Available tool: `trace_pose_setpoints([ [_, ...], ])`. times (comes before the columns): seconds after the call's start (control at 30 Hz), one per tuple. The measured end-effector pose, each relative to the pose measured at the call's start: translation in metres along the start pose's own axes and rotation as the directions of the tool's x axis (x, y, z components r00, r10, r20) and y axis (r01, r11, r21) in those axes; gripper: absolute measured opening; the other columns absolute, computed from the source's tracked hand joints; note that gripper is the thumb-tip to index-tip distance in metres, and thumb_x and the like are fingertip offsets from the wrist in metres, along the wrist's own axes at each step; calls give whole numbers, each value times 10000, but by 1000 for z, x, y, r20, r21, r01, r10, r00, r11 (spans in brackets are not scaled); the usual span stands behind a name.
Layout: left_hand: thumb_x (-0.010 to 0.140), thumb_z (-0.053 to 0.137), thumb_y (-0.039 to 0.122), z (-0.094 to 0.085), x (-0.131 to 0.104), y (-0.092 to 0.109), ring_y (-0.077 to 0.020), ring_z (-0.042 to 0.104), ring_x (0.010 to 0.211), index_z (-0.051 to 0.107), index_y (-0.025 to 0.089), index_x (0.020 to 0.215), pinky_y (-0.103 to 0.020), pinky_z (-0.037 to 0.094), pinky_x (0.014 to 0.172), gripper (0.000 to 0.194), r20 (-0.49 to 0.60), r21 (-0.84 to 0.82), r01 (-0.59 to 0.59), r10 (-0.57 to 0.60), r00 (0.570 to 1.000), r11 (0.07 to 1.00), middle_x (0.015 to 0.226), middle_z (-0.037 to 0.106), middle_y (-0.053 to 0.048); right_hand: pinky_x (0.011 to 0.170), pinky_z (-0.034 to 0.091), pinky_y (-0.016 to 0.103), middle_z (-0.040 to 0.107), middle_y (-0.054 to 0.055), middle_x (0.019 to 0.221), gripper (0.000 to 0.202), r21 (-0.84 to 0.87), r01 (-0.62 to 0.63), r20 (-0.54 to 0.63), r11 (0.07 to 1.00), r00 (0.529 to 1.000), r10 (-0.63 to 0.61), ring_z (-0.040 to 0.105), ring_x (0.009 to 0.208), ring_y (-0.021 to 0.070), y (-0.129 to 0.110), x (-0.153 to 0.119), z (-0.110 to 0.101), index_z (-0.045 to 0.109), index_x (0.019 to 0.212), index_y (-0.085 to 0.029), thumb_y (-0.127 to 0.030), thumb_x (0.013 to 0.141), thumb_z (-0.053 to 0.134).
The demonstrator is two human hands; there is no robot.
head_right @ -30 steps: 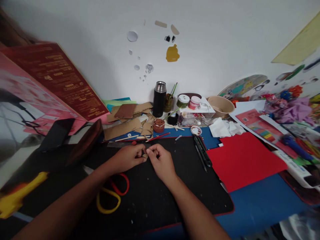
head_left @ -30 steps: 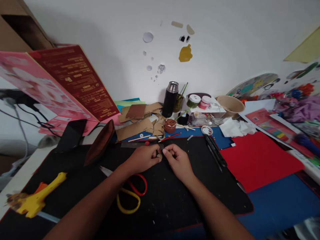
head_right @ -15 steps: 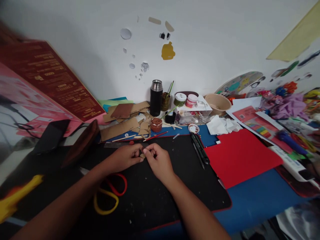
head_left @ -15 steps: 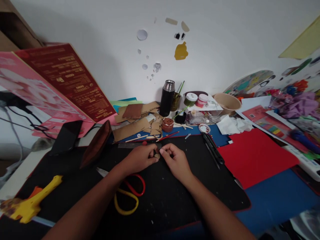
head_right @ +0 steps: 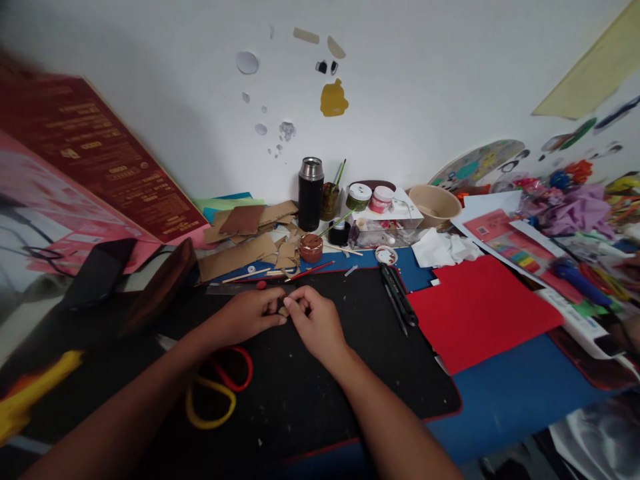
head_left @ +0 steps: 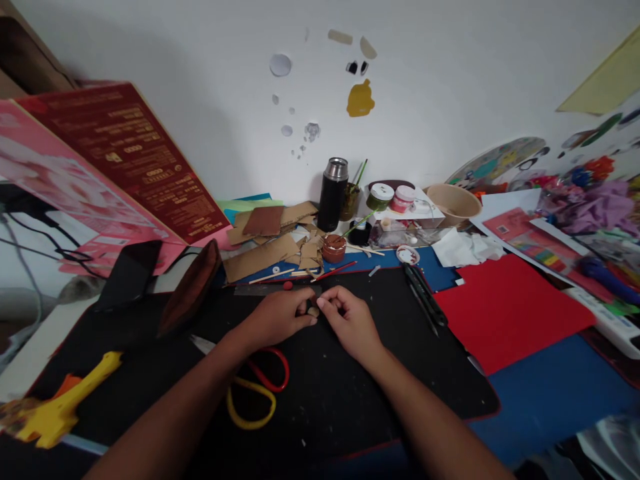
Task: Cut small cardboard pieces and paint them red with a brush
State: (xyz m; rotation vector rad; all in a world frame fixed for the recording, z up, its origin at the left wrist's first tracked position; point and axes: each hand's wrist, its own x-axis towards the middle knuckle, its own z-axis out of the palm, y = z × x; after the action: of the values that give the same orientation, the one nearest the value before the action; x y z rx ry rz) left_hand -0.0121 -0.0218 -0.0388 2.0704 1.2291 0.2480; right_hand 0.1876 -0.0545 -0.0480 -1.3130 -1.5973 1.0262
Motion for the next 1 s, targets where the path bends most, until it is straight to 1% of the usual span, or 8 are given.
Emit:
trace_pose_setpoints([
  [0.17, 898, 692, 331, 1, 0, 0, -172, 606, 720, 563, 230, 879, -287, 333, 640, 165, -5, 10, 2, -2, 1000, 1000, 821, 678, 30, 562, 344, 250, 526, -48, 631, 223, -14, 13, 8, 1000, 1000, -13, 485, 577, 132, 0, 0, 0, 700, 893, -199, -392, 965, 617],
  [0.33, 891, 704, 333, 0, -1, 3, -173, 609, 724, 569, 233, 924, -286, 327, 639, 172, -11, 0, 9, -9, 1000, 1000, 823, 683, 35, 562, 349, 247, 537, -47, 638, 211, -33, 21, 6, 999, 1000, -20, 496, 582, 131, 0, 0, 0, 702, 896, -196, -380, 963, 624],
  [0.5, 902, 688, 327, -1, -1, 3, -171, 598, 717, 558, 230, 864, -286, 323, 638, 167, -3, 17, 15, -15, 1000, 1000, 818, 673, 32, 560, 352, 248, 535, -47, 636, 212, -18, 4, 12, 1000, 1000, -4, 494, 578, 133, 0, 0, 1, 694, 885, -202, -384, 960, 615],
  [0.77, 894, 689, 356, 2, 0, 2, -182, 602, 727, 587, 229, 926, -294, 343, 648, 167, -10, 11, 11, -11, 1000, 1000, 830, 674, 24, 573, 360, 250, 552, -42, 645, 212, -23, 15, 9, 1000, 1000, -14, 495, 584, 136, 1, 1, 1, 702, 892, -203, -386, 954, 614],
  [0.83, 896, 681, 376, -4, -2, 2, -185, 616, 743, 613, 230, 1011, -291, 372, 657, 198, 16, -68, -18, 19, 1000, 998, 846, 679, 20, 560, 344, 252, 534, -47, 632, 213, -11, 11, -2, 1000, 1000, -11, 477, 574, 135, 1, 1, 2, 699, 885, -206, -389, 952, 615],
  [0.9, 912, 663, 423, -15, -5, 2, -188, 627, 754, 627, 234, 1110, -288, 405, 668, 276, 17, -157, -39, 42, 999, 987, 856, 683, 19, 551, 327, 255, 502, -54, 620, 222, 16, 2, -26, 1000, 1000, -1, 454, 565, 135, 3, 1, 2, 692, 871, -207, -402, 949, 622],
  [0.93, 926, 645, 451, -23, -7, 1, -188, 629, 751, 634, 236, 1135, -288, 417, 673, 300, -11, -185, -39, 38, 999, 982, 851, 684, 19, 549, 322, 257, 482, -59, 615, 229, 34, -7, -41, 999, 999, 8, 440, 562, 135, 4, 2, 3, 687, 865, -207, -411, 947, 625],
  [1.0, 949, 601, 482, -40, -11, -1, -191, 623, 728, 663, 236, 1093, -291, 426, 670, 292, -138, -186, -9, -17, 990, 983, 812, 681, 18, 549, 316, 260, 444, -67, 610, 242, 74, -26, -68, 997, 997, 31, 417, 557, 135, 5, 2, 3, 678, 859, -207, -428, 944, 629],
])
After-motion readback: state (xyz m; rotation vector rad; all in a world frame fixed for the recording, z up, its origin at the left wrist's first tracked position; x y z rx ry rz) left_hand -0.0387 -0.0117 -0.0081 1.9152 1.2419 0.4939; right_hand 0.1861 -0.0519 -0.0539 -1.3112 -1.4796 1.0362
